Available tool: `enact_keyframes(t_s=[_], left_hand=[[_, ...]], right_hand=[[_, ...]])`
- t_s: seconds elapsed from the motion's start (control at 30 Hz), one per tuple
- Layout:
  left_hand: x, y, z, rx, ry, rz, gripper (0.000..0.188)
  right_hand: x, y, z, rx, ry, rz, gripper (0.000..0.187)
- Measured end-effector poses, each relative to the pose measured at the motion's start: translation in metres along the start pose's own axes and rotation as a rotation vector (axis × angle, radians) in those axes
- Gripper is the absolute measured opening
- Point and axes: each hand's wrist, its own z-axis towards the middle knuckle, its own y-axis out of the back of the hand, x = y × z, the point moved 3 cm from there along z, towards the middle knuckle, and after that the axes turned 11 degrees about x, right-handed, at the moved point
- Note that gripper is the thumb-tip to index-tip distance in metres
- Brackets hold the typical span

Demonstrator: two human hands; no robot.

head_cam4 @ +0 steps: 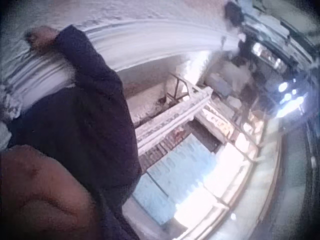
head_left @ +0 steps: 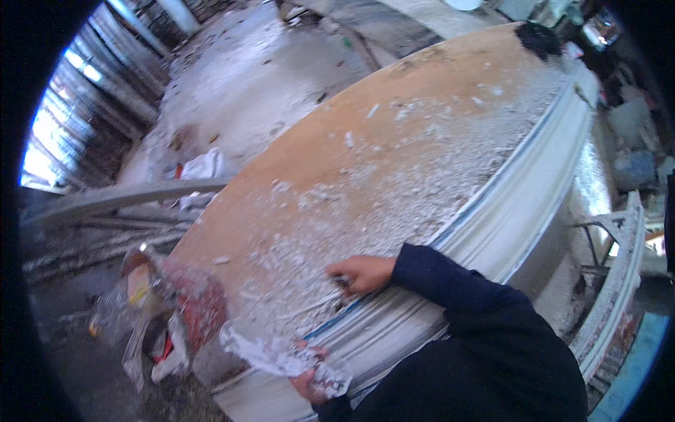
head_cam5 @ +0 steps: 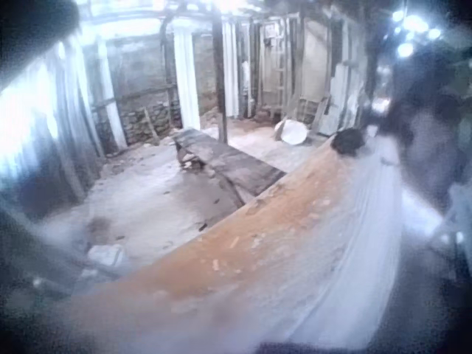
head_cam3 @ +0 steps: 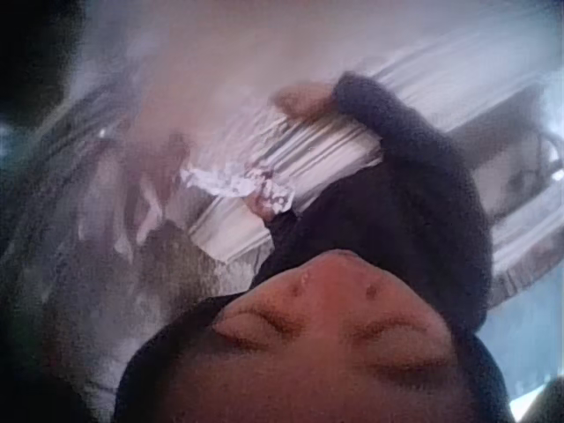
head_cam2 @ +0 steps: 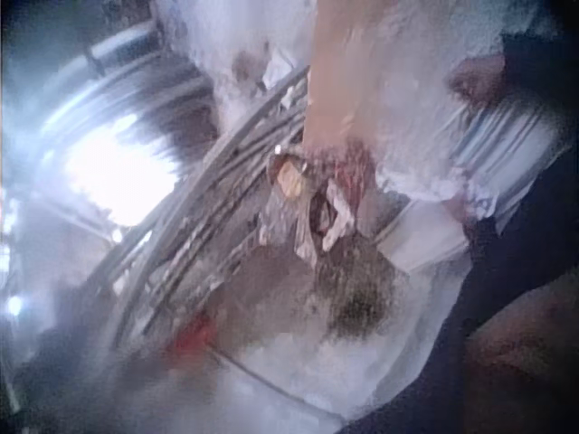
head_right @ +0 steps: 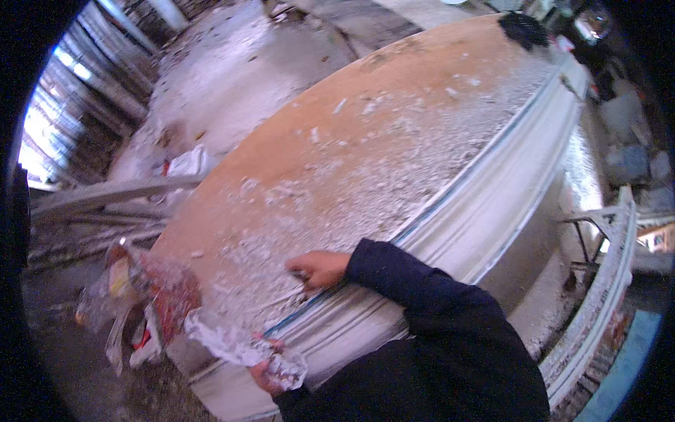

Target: The person scrapes and wipes dust and debris from long white moldings using a putty knife and a cloth. They repeatedly scrape the molding surface, wipe the tool, and move between moldings on a workbench in a cluttered workshop.

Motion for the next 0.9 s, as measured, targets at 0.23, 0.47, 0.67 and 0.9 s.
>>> enact_keyframes(t_s=[0.23, 0.47, 0.67, 0.9], left_hand=[[-0.015, -0.007, -0.014, -0.081, -0.092, 0.022, 0.072], [-0.017, 0.008, -0.027, -0.063, -0.087, 0.003, 0.069], [-0.025, 0.002, -0.027, -0.134, -0.115, 0.040, 0.069], [-0.023, 0.013, -0.024, -0.125, -0.129, 0.021, 0.067]], right_hand=[[0.013, -0.001, 0.026, 0.255, -0.272, 0.321, 0.025], [0.035, -0.016, 0.065, 0.237, -0.341, 0.448, 0.018], [0.013, -0.025, 0.068, 0.132, -0.393, 0.639, 0.013], [0.012, -0.027, 0.055, 0.014, -0.432, 0.820, 0.013]])
